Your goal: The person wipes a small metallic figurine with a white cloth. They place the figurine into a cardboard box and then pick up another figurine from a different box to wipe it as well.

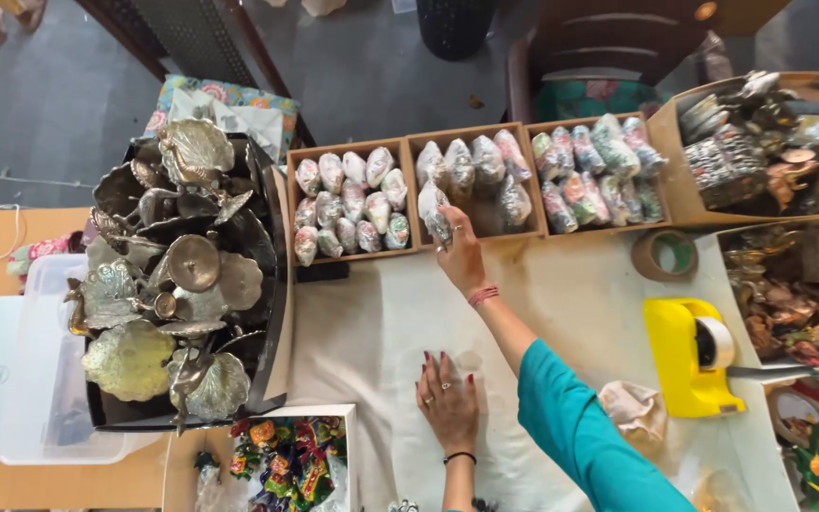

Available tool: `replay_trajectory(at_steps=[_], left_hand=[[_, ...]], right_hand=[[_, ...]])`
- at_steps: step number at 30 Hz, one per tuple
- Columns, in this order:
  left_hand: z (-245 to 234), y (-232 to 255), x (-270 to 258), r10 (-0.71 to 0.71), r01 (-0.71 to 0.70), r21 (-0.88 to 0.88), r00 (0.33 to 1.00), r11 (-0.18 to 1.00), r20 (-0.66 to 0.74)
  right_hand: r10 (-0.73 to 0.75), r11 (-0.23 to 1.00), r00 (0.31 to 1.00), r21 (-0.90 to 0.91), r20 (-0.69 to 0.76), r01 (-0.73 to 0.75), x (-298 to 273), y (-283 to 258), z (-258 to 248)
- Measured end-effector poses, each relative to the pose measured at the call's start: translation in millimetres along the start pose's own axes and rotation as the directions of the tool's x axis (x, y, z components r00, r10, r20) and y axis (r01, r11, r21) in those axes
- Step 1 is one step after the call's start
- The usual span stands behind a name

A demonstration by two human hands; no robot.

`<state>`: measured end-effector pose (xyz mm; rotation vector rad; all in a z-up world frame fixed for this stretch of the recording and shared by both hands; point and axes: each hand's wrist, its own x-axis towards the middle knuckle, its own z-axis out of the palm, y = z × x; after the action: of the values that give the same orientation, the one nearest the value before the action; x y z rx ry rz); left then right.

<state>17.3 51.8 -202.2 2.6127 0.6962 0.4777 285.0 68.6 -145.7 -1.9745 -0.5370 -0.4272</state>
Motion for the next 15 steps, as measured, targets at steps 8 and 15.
replay_trajectory(at_steps=[8,15], left_hand=[[-2,1,1,0.011,-0.011,0.043,1.000,0.999,0.018],[3,0,-1,0.017,-0.020,0.089,0.999,0.996,0.030]], right_hand=[[0.064,0.971,0.994,-0.234,0.083,-0.043,-10,15,14],[0.334,0.934,0.942,-0.138,0.014,-0.329,-10,11,41]])
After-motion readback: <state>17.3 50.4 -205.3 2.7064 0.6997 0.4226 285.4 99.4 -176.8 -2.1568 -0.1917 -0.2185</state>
